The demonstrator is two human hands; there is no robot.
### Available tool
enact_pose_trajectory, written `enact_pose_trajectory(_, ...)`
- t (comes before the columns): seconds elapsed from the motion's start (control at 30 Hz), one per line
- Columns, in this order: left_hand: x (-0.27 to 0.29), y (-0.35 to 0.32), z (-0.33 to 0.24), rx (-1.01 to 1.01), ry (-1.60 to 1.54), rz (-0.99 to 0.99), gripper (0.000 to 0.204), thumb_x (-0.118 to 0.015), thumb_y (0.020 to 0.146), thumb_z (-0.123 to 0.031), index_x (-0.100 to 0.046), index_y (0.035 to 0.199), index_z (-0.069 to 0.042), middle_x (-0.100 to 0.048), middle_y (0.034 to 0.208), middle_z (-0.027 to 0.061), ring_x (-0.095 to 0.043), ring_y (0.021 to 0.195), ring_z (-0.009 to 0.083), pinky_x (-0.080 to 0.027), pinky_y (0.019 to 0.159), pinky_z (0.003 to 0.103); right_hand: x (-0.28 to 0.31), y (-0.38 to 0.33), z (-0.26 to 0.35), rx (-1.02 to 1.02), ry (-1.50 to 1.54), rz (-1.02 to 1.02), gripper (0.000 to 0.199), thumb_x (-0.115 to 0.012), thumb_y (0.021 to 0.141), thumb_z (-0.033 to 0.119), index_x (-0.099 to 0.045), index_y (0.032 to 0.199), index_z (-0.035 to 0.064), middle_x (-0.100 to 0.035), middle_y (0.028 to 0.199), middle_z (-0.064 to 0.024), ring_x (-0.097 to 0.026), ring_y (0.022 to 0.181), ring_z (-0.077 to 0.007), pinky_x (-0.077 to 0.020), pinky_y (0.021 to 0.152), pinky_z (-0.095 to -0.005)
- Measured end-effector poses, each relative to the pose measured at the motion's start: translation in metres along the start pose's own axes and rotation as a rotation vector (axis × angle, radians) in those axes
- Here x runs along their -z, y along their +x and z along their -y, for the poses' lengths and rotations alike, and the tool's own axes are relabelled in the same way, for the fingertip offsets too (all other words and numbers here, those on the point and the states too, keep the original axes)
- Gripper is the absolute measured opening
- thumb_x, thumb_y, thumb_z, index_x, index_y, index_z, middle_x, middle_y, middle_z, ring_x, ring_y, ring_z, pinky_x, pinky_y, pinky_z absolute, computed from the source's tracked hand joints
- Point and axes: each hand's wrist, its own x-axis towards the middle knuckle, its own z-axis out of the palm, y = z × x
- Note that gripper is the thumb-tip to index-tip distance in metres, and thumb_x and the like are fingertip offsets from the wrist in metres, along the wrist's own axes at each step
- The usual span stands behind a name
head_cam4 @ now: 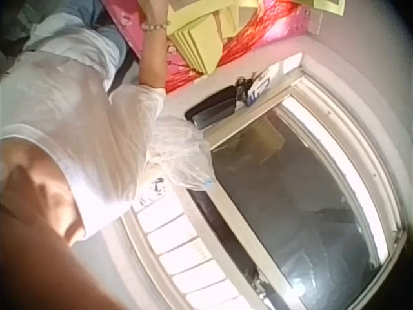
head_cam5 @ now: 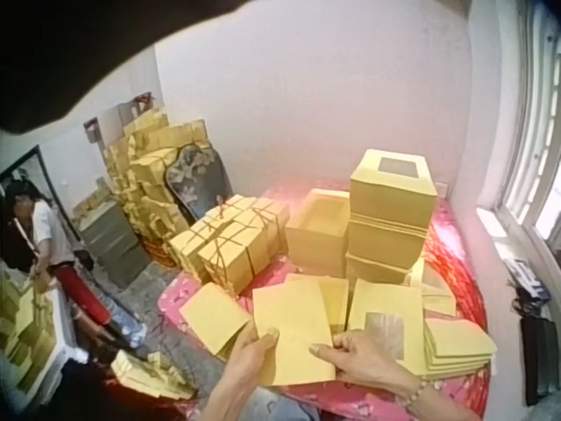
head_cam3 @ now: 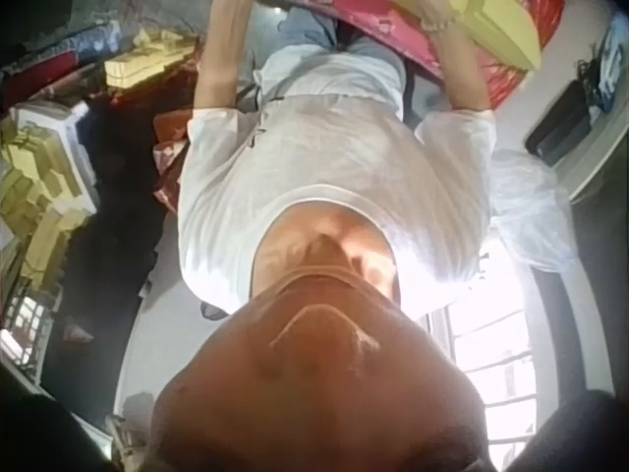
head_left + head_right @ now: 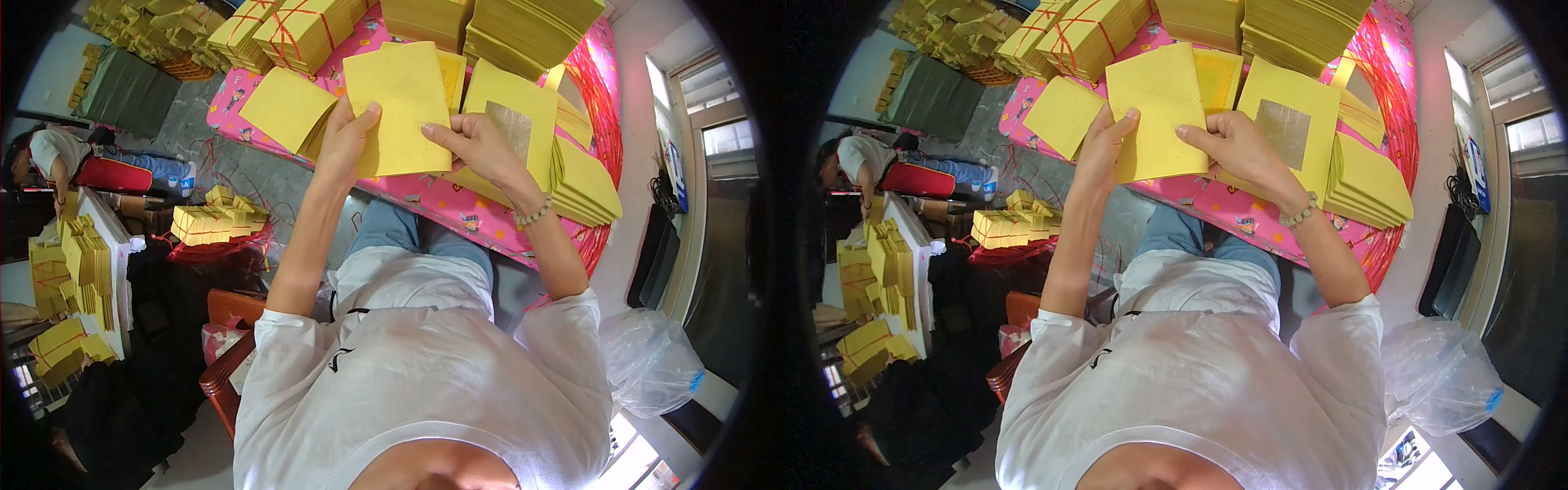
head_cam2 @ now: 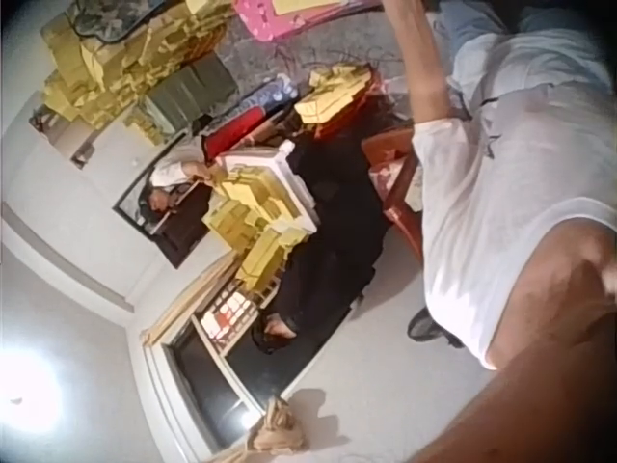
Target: Picking up, inspecting, and stacking yellow paper sheets with foil inserts.
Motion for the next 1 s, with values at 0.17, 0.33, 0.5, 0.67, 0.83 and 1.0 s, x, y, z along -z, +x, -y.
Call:
enact_pose_trajectory(0.17,0.003,0.0,0.003,-0.121,0.013,-0.058,0.036,-0.047,0.091,-0.004,-0.04,0.127,-0.001,-0.054,0.12,0.0101,-0.053,0.108,0.016,-0.042,0.092,0.03,-0.004,-0.001,-0.009,-0.056,0.088,0.061,0.037,-0.061,0.088,0.035,-0.064,0.093,-0.002,-0.064,0.074,-0.0043,-0.059,0.057,-0.008,-0.0503,0.053,-0.0211)
enact_pose_trajectory(0.33,0.005,-0.005,0.006,-0.205,0.028,-0.126,0.034,-0.047,0.092,-0.005,-0.039,0.124,-0.001,-0.055,0.116,0.0097,-0.054,0.104,0.0148,-0.043,0.089,0.029,-0.008,-0.005,-0.002,-0.097,0.126,0.052,0.03,-0.06,0.09,0.03,-0.064,0.092,-0.0002,-0.065,0.081,-0.0029,-0.062,0.066,-0.0071,-0.0508,0.059,-0.0181)
enact_pose_trajectory(0.5,0.006,-0.009,0.008,-0.276,0.021,-0.197,0.031,-0.048,0.093,-0.007,-0.04,0.122,-0.001,-0.056,0.113,0.0097,-0.054,0.1,0.0141,-0.043,0.087,0.029,-0.004,0.0,-0.006,-0.109,0.092,0.111,0.029,-0.062,0.088,0.029,-0.063,0.089,-0.0007,-0.064,0.075,-0.0035,-0.061,0.065,-0.0076,-0.0502,0.057,-0.0198)
enact_pose_trajectory(0.67,0.006,-0.022,0.008,-0.239,0.056,-0.15,0.031,-0.047,0.093,-0.006,-0.04,0.122,-0.001,-0.055,0.114,0.0088,-0.053,0.103,0.0136,-0.043,0.088,0.028,0.002,0.017,0.009,-0.04,0.034,0.079,0.024,-0.059,0.09,0.03,-0.061,0.084,0.0076,-0.059,0.072,0.0039,-0.057,0.064,-0.0033,-0.0456,0.057,-0.0172)
enact_pose_trajectory(0.83,0.004,-0.035,0.015,-0.246,0.102,-0.051,0.032,-0.046,0.093,-0.006,-0.039,0.123,-0.001,-0.054,0.115,0.008,-0.052,0.105,0.0128,-0.042,0.089,0.028,0.007,0.039,0.009,0.074,0.125,-0.085,0.025,-0.057,0.091,0.033,-0.061,0.084,0.0093,-0.059,0.073,0.0053,-0.056,0.063,-0.0029,-0.0453,0.058,-0.0179)
enact_pose_trajectory(1.0,0.013,-0.041,0.022,-0.247,0.114,-0.082,0.035,-0.046,0.093,-0.005,-0.038,0.126,-0.001,-0.054,0.116,0.0077,-0.052,0.106,0.0127,-0.042,0.09,0.027,-0.002,0.04,0.014,0.02,0.119,0.001,0.026,-0.057,0.091,0.033,-0.06,0.082,0.0093,-0.059,0.073,0.0056,-0.056,0.063,-0.0028,-0.0454,0.058,-0.0177)
